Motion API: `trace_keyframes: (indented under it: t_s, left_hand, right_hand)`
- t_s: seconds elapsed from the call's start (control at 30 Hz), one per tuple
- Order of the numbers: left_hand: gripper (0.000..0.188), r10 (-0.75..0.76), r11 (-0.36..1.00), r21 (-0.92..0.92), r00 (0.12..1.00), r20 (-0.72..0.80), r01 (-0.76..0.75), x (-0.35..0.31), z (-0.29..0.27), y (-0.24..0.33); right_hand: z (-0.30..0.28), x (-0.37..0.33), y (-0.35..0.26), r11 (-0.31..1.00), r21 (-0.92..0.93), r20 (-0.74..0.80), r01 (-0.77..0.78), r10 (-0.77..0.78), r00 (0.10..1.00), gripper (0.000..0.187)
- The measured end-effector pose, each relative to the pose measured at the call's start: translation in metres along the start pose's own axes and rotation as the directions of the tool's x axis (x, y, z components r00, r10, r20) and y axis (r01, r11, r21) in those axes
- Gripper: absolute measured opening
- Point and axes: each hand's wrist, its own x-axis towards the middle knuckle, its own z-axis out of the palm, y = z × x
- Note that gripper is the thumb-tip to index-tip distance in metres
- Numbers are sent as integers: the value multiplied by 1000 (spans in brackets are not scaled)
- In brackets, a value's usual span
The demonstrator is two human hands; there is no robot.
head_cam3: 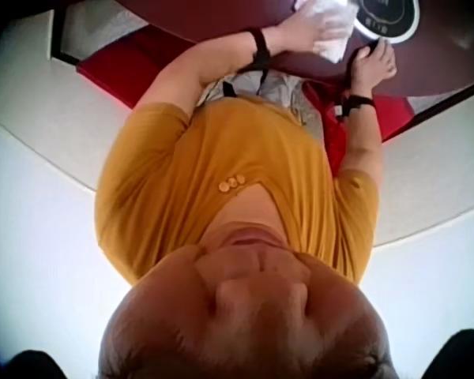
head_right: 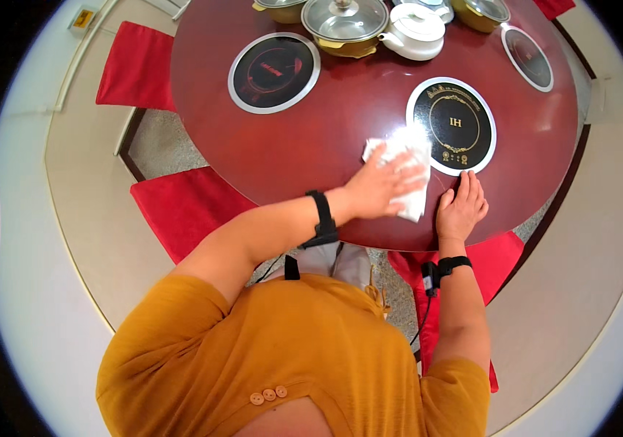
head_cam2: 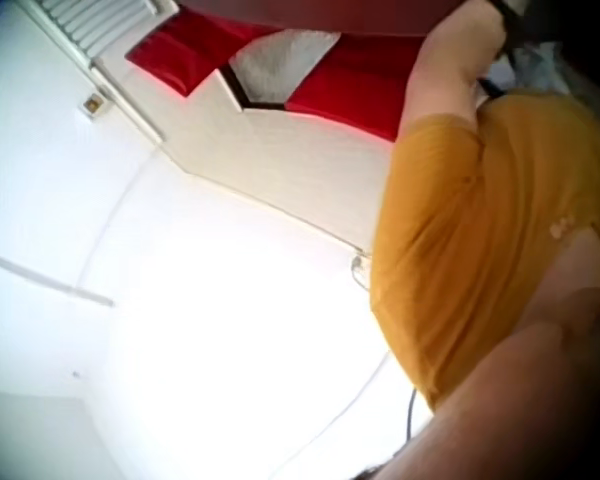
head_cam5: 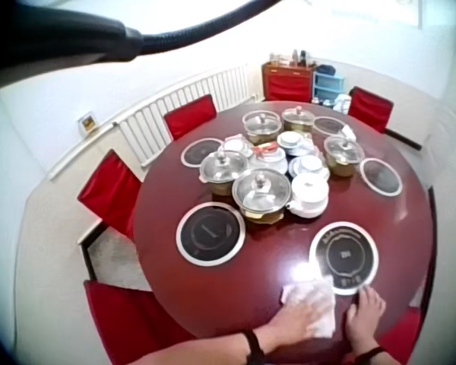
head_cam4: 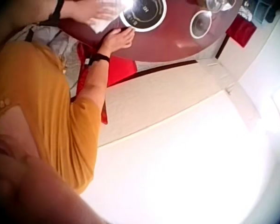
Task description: The person wipes a circular table surface using a cloth, moving hot pot lids and dishes. The person then wipes a wall and a cable using the cloth.
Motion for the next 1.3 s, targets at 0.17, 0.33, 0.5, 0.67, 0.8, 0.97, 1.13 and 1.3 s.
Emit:
trace_keyframes:
  t_s: [0.17, 0.33, 0.5, 0.67, 0.8, 0.97, 1.13, 1.3]
  left_hand:
    - [62, -136, 989, -66, 991, -18, 135, -53, -38, -58]
    - [63, -567, 768, 262, 811, -145, 584, -147, -60, -125]
    - [66, -552, 803, 312, 831, 70, 508, -140, -49, -48]
    - [66, -77, 997, -14, 983, 165, 81, -85, -19, 30]
    - [66, 110, 991, -94, 984, 141, -98, -36, -13, 33]
    - [64, -63, 996, 60, 998, 9, 63, 6, -1, -1]
    - [62, 75, 980, -193, 989, 125, -50, 0, -9, 25]
    - [57, -286, 958, -49, 955, -79, 282, -8, -25, -34]
  right_hand:
    - [-4, 1, 1, 1000, -4, -16, 5, -5, 1000, 45]
    - [-4, 2, 2, 999, -35, -21, 7, -8, 1000, 45]
    - [0, 1, 3, 1000, -10, -51, 16, -16, 999, 45]
    - [-2, -2, 1, 1000, -12, -30, -7, 7, 1000, 46]
    - [-2, -4, 1, 1000, -13, -24, -21, 21, 999, 44]
    - [2, 0, 5, 1000, 24, -46, -18, 19, 999, 43]
    - [5, -4, 12, 1000, 25, -41, -12, 14, 999, 44]
    - [4, -3, 13, 997, 74, -54, -12, 16, 998, 43]
